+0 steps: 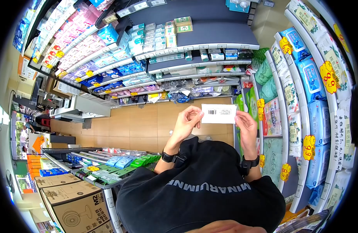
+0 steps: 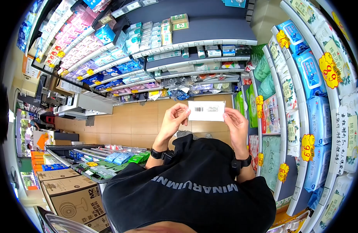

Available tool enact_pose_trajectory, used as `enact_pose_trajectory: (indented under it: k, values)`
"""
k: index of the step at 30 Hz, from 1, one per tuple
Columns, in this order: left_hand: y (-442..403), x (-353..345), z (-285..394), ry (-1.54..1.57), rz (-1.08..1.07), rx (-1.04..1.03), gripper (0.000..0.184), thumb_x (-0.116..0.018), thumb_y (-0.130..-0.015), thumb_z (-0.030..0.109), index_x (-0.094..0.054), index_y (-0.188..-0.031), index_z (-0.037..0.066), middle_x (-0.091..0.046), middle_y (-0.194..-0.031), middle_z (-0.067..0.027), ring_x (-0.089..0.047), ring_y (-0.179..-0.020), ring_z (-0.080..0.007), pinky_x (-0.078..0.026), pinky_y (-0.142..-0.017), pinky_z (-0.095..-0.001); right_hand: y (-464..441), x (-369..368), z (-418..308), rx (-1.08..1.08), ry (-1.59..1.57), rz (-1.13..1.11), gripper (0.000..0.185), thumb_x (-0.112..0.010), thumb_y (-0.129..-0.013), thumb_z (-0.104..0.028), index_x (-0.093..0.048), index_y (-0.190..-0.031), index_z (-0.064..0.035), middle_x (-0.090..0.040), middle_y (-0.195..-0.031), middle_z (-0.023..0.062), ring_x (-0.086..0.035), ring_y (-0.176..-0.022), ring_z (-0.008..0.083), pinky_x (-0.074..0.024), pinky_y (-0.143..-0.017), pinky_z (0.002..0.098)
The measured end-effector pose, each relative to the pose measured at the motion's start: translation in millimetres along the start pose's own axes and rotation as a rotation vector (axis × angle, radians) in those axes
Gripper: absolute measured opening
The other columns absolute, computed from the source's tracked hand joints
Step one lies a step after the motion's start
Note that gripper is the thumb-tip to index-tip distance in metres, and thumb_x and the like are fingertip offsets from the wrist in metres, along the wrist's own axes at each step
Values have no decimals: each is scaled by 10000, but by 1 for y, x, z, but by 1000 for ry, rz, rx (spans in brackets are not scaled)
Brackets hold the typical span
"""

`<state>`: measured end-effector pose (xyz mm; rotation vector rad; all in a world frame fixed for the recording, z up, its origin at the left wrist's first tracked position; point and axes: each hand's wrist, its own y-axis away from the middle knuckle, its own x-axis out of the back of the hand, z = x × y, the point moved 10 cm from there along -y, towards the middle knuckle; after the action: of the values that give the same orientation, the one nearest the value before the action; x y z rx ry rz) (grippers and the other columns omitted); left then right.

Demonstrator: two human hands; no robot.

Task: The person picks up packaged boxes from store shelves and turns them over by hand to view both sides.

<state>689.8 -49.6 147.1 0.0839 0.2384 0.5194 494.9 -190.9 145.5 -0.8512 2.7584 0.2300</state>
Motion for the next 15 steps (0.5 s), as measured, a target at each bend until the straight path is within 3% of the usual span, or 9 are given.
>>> enact_pose_trajectory:
  k: [6,9,15]
  values:
    - [3,0,5,13,-13,56,157,-651,-999,169,-621,-1020,17,-594,-682,19,-514,-500,-50,-377,-472,-188,0,6,2,32,-12,28,210,-703,-919,-8,-689,-1124,38,-725,-1015,70,-658,-916,90,-506,-825,220]
    - [6,-2,3,29,-55,115,165,-649,-1000,178,-630,-1037,19,-649,-694,-12,-583,-501,-67,-373,-447,-181,0,9,1,58,14,27,195,-713,-911,-9,-705,-1101,36,-733,-989,74,-667,-867,90,-515,-784,214]
    - [4,0,-2,-22,-45,67,179,-643,-1004,197,-635,-1073,31,-747,-850,-89,-697,-622,-117,-416,-480,-176,2,12,4,-29,42,34,192,-711,-911,-5,-709,-1095,50,-740,-940,83,-691,-852,117,-546,-799,239]
